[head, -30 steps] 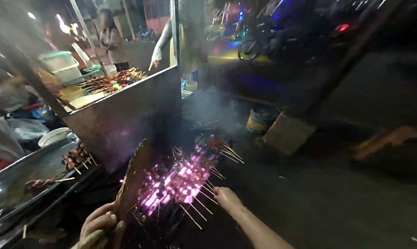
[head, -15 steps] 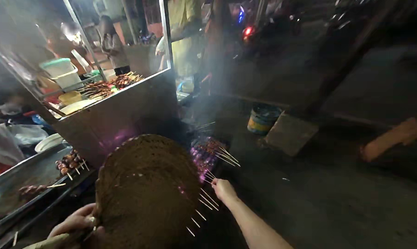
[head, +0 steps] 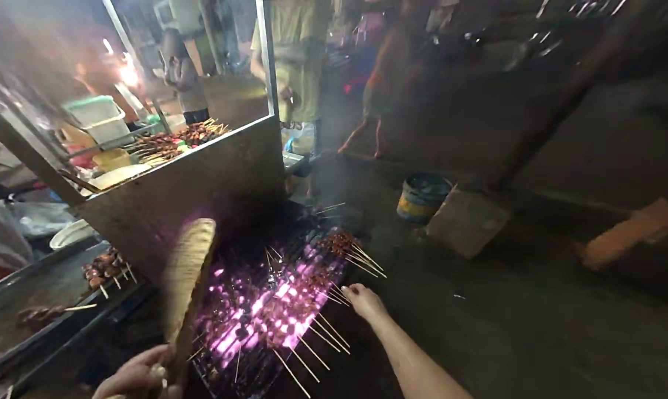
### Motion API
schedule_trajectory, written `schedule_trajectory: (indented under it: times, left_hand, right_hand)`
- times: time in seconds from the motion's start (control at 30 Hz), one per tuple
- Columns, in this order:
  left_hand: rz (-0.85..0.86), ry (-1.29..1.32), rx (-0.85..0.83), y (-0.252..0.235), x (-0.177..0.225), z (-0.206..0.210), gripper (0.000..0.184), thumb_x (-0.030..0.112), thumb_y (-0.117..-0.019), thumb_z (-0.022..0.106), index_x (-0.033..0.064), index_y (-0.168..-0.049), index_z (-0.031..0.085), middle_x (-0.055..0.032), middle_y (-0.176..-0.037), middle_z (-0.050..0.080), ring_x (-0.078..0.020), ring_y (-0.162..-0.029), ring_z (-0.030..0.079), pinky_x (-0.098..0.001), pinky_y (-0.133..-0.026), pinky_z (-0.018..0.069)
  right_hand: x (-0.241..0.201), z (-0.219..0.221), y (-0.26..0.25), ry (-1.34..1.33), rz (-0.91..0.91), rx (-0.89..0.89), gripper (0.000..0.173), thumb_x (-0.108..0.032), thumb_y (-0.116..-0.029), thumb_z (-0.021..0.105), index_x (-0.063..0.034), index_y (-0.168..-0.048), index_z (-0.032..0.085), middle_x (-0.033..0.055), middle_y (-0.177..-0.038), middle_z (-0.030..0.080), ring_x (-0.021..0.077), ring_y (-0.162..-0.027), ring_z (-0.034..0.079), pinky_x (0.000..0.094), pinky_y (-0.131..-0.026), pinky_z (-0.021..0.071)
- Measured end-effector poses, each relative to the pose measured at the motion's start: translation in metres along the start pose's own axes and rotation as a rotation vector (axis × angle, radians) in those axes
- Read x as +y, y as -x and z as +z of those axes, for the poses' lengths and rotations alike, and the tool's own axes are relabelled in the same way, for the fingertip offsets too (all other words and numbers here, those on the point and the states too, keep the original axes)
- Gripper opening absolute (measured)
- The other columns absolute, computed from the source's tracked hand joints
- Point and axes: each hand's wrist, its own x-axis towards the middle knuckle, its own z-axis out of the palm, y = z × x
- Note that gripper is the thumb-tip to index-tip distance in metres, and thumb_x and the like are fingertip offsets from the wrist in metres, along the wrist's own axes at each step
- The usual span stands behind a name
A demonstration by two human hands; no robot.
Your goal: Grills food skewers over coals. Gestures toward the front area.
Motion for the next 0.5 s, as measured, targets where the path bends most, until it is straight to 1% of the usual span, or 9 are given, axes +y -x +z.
schedule_trajectory:
  times: [0.03, 0.1, 0.17, 0.2, 0.23, 0.3, 0.4, 0.47, 0.5]
  left_hand:
    - [-0.039, 0.085, -0.032, -0.001, 0.005, 0.007, 0.029, 0.013, -0.0972, 0.067, 0.0313, -0.119, 0.065, 0.0175, -0.125, 0.067, 0.0002, -0.117, 0.062, -0.0207, -0.099, 0.0522]
    - [-0.057, 0.150, -0.056, -0.002, 0.002, 0.011, 0.031, 0.012, -0.0976, 0.066, 0.0311, -0.121, 0.063, 0.0169, -0.127, 0.066, -0.0009, -0.119, 0.061, -0.0217, -0.101, 0.0516]
    - [-0.006, 0.079, -0.020, -0.005, -0.007, 0.004, 0.030, 0.012, -0.0972, 0.066, 0.0308, -0.120, 0.063, 0.0171, -0.126, 0.065, -0.0011, -0.122, 0.059, -0.0216, -0.103, 0.0497]
    - [0.013, 0.048, 0.002, -0.006, -0.009, -0.001, 0.029, 0.012, -0.0970, 0.066, 0.0305, -0.119, 0.064, 0.0170, -0.124, 0.065, -0.0009, -0.121, 0.059, -0.0209, -0.102, 0.0501]
    - [0.016, 0.039, 0.016, -0.006, -0.010, -0.006, 0.029, 0.011, -0.0970, 0.067, 0.0305, -0.119, 0.065, 0.0167, -0.123, 0.066, -0.0008, -0.119, 0.060, -0.0204, -0.100, 0.0509]
    - [0.000, 0.071, 0.028, -0.006, -0.005, -0.010, 0.031, 0.008, -0.0965, 0.066, 0.0301, -0.119, 0.066, 0.0155, -0.124, 0.068, -0.0018, -0.117, 0.062, -0.0217, -0.100, 0.0518]
    - [0.013, 0.023, 0.023, -0.008, -0.004, -0.011, 0.032, 0.010, -0.0988, 0.063, 0.0324, -0.122, 0.062, 0.0186, -0.128, 0.065, -0.0007, -0.123, 0.059, -0.0226, -0.104, 0.0493]
    - [0.128, -0.126, 0.047, -0.014, -0.013, -0.015, 0.024, 0.019, -0.1003, 0.062, 0.0329, -0.119, 0.065, 0.0208, -0.128, 0.062, 0.0000, -0.128, 0.053, -0.0219, -0.109, 0.0446]
    - [0.152, -0.174, 0.072, -0.014, -0.015, -0.016, 0.017, 0.026, -0.1011, 0.061, 0.0344, -0.114, 0.069, 0.0216, -0.126, 0.064, -0.0005, -0.129, 0.053, -0.0222, -0.109, 0.0438]
  right_hand:
    - [0.004, 0.002, -0.004, -0.070, 0.037, -0.053, 0.053, -0.040, -0.1084, 0.052, -0.0002, -0.143, 0.056, 0.0242, -0.140, 0.061, 0.0354, -0.132, 0.058, 0.0524, -0.113, 0.0427]
    - [0.002, 0.002, 0.004, -0.225, 0.085, -0.133, 0.042, -0.027, -0.1093, 0.053, 0.0036, -0.139, 0.057, 0.0233, -0.126, 0.065, 0.0286, -0.109, 0.067, 0.0443, -0.099, 0.0513]
    - [0.007, 0.002, -0.004, -0.311, 0.079, -0.159, 0.032, -0.022, -0.1090, 0.054, 0.0003, -0.131, 0.062, 0.0133, -0.104, 0.067, 0.0158, -0.081, 0.062, 0.0326, -0.076, 0.0515]
    - [0.012, 0.001, -0.013, -0.333, 0.062, -0.156, 0.030, -0.021, -0.1089, 0.054, -0.0004, -0.128, 0.064, 0.0101, -0.097, 0.065, 0.0127, -0.074, 0.059, 0.0301, -0.071, 0.0498]
    - [0.015, 0.000, -0.020, -0.353, 0.043, -0.139, 0.029, -0.020, -0.1088, 0.054, 0.0004, -0.126, 0.065, 0.0098, -0.095, 0.065, 0.0121, -0.072, 0.058, 0.0301, -0.070, 0.0500]
    - [0.015, -0.004, -0.026, -0.371, 0.034, -0.106, 0.029, -0.019, -0.1089, 0.053, 0.0014, -0.126, 0.065, 0.0117, -0.098, 0.066, 0.0134, -0.075, 0.060, 0.0314, -0.074, 0.0517]
    - [0.007, 0.005, -0.025, -0.317, 0.060, -0.138, 0.031, -0.020, -0.1086, 0.054, 0.0004, -0.129, 0.064, 0.0131, -0.100, 0.067, 0.0156, -0.079, 0.062, 0.0330, -0.077, 0.0520]
    - [0.005, 0.009, -0.026, -0.193, 0.042, -0.119, 0.033, -0.023, -0.1081, 0.055, -0.0002, -0.130, 0.065, 0.0160, -0.110, 0.069, 0.0208, -0.093, 0.067, 0.0380, -0.087, 0.0538]
    - [0.003, 0.007, -0.023, -0.091, 0.009, -0.071, 0.036, -0.026, -0.1063, 0.058, -0.0020, -0.132, 0.066, 0.0186, -0.124, 0.069, 0.0274, -0.110, 0.068, 0.0447, -0.099, 0.0521]
